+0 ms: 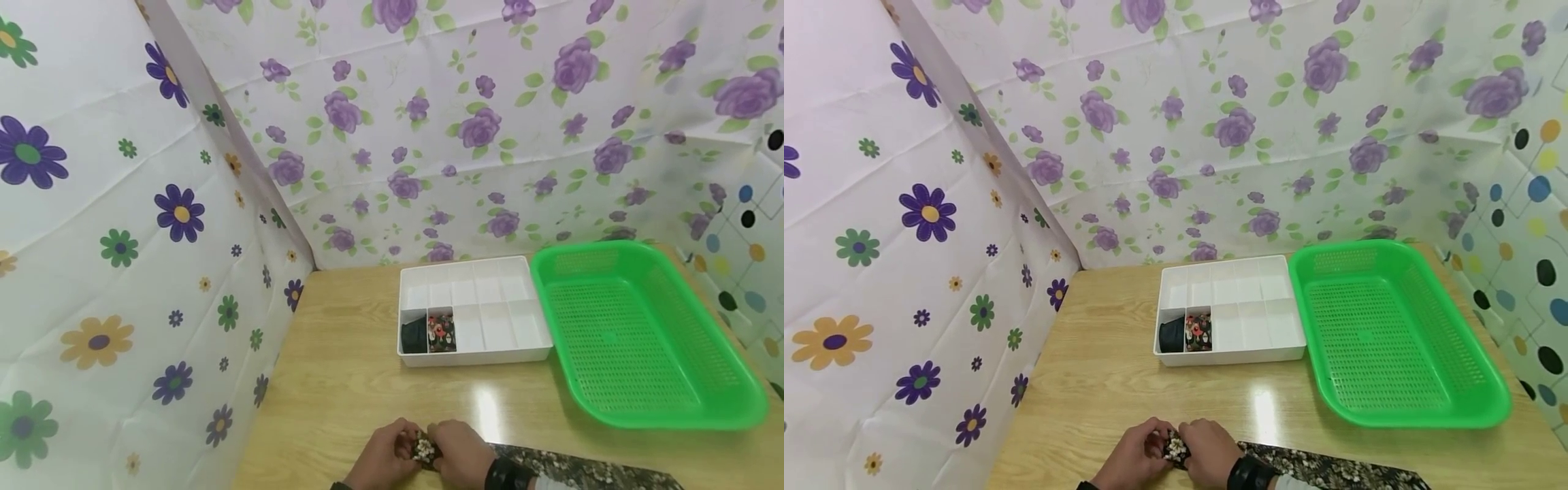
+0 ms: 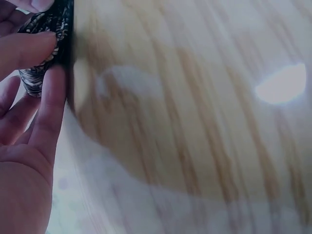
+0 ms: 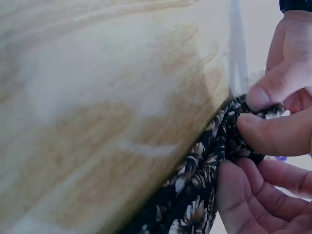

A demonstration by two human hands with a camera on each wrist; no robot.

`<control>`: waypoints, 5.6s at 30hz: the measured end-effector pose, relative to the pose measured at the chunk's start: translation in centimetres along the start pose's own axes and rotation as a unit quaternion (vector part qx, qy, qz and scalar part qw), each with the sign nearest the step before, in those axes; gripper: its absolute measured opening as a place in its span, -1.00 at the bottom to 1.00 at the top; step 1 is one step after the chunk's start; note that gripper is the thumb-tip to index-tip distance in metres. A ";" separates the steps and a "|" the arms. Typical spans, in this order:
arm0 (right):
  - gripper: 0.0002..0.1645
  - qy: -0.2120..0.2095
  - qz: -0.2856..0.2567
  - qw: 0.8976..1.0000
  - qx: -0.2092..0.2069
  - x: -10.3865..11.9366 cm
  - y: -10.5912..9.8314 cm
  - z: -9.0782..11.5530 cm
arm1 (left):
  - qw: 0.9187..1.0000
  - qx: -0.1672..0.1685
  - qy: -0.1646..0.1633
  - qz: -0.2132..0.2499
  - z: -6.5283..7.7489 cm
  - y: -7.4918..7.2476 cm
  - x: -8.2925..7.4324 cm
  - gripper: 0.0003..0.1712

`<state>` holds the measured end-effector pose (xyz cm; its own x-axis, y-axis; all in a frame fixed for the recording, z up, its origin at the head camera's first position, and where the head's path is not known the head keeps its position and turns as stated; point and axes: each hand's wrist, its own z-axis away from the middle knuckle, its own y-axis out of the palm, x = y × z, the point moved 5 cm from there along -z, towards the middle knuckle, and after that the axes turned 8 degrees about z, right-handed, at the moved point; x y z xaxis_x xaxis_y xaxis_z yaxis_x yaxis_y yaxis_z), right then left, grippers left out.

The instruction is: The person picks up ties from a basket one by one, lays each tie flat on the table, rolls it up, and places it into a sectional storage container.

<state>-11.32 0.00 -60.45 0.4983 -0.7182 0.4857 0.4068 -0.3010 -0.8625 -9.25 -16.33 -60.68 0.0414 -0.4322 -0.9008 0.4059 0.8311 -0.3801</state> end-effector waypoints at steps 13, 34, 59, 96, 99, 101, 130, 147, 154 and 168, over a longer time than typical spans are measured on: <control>-0.59 0.032 -0.109 0.992 -0.047 -0.9 0.8 0.5 | 0.994 -0.026 -0.027 0.099 0.1 0.3 -0.3 -0.51; -0.71 -0.016 -0.092 0.991 -0.096 -2.7 0.6 0.5 | 0.996 0.008 0.090 0.022 -1.2 1.3 -0.9 -0.74; -0.64 -0.024 -0.067 0.995 -0.064 -3.0 -0.5 3.3 | 0.991 0.021 0.071 -0.115 -1.6 2.8 -1.6 -0.58; -0.60 0.059 -0.069 0.994 -0.061 -2.3 0.7 2.4 | 0.998 0.026 0.030 0.045 -1.6 1.4 -2.1 -0.60; -0.58 0.071 -0.082 0.992 -0.057 -2.5 0.9 2.4 | 0.996 0.022 0.037 0.074 -1.7 1.4 -1.5 -0.71; -0.57 0.074 -0.081 0.992 -0.061 -2.6 1.0 2.4 | 0.996 0.016 0.042 0.081 -1.9 1.4 -1.3 -0.74; -0.66 0.015 0.011 0.999 -0.037 -3.7 -2.9 3.1 | 0.967 0.012 0.161 -0.197 -2.8 5.1 -4.2 -0.64; -0.58 0.038 -0.064 0.994 -0.074 -3.3 -2.2 6.3 | 0.989 0.025 0.086 -0.119 -2.6 5.2 -3.2 -0.61; -0.56 0.034 -0.062 0.990 -0.120 -2.8 -1.3 6.1 | 0.994 0.031 0.083 -0.064 -2.2 3.8 -2.5 -0.63; -0.66 0.012 -0.026 0.991 -0.133 -2.7 -0.4 4.4 | 0.995 0.008 0.086 -0.057 -2.3 2.0 -3.3 -0.56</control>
<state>-9.50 4.81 -60.78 0.4612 -0.7113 0.5303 0.2142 -0.4908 -0.8446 -10.72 -12.47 -58.97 -0.1616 -0.4570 -0.8746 0.4134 0.7734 -0.4805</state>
